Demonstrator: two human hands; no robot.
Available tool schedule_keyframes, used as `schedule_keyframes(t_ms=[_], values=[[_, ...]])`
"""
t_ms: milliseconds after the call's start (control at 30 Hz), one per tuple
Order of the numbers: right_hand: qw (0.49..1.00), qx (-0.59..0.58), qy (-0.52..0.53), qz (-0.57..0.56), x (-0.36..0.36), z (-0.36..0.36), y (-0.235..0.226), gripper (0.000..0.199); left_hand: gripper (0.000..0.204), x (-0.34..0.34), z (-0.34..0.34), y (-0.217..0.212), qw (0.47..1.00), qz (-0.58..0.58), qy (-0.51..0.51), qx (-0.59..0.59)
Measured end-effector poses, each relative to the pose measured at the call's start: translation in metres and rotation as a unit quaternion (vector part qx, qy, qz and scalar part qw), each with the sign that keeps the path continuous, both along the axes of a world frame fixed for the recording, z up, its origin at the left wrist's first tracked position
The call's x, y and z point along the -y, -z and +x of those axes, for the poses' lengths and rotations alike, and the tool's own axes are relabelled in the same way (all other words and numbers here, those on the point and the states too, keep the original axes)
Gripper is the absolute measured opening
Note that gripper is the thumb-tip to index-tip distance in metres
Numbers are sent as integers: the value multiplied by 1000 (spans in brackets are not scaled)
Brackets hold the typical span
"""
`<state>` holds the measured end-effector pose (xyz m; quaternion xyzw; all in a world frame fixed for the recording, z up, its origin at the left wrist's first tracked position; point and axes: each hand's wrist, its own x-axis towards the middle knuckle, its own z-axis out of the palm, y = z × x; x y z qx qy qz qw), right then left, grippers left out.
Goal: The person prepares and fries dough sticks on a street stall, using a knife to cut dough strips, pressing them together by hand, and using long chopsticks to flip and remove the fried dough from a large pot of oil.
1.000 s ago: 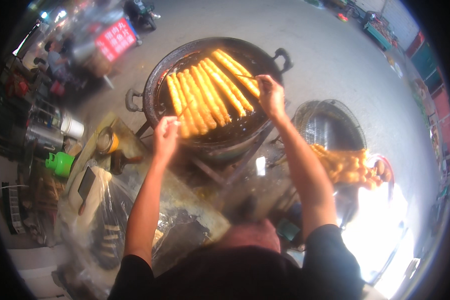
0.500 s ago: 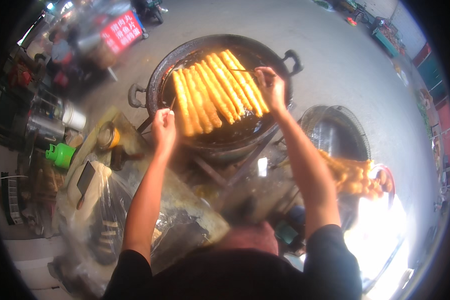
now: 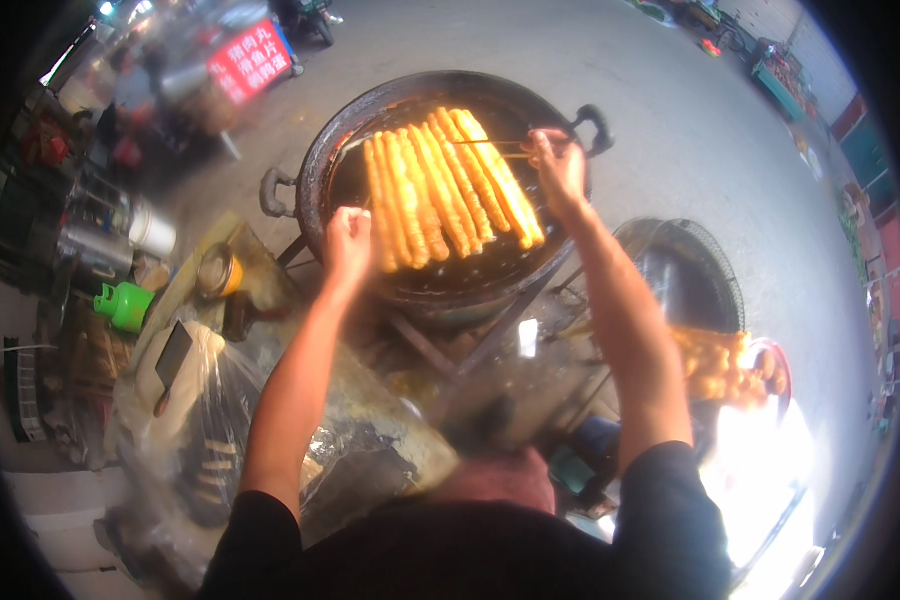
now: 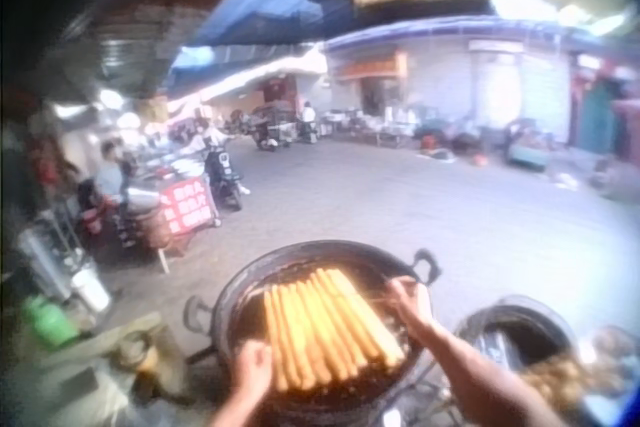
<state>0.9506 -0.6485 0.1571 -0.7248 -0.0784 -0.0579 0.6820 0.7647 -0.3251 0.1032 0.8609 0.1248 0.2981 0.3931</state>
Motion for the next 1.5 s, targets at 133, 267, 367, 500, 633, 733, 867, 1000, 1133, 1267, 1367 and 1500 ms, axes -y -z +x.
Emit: schedule_keyframes(t_ms=[133,267,367,500,633,733,867,1000,1133,1267,1367,1500], values=[[999,-22,-1,32,9,13,-5,28,18,-23,14,16,998,-65,20,5],[993,-55,-36,99,31,29,-1,26,16,-27,11,2,973,-226,18,-33],[983,-102,-60,141,47,41,-2,27,21,-32,4,-18,928,-367,19,-53],[968,-177,-48,173,55,55,0,22,26,-48,5,-29,886,-457,27,-72],[959,-208,-61,184,55,63,8,18,25,-62,5,-34,859,-505,18,-85],[950,-231,-62,199,59,67,12,16,21,-68,6,-35,848,-522,17,-88],[940,-264,-55,209,58,71,15,15,19,-74,9,-38,830,-550,16,-87],[934,-279,-69,212,53,69,15,16,21,-83,12,-41,824,-560,-5,-79],[930,-280,-86,220,56,76,26,18,24,-91,15,-45,830,-554,3,-61],[924,-290,-102,228,55,82,31,19,22,-92,18,-51,835,-546,11,-64],[923,-292,-105,228,47,82,31,19,21,-95,25,-49,839,-538,22,-82],[918,-302,-89,243,30,84,38,19,22,-94,39,-49,841,-529,12,-107]])
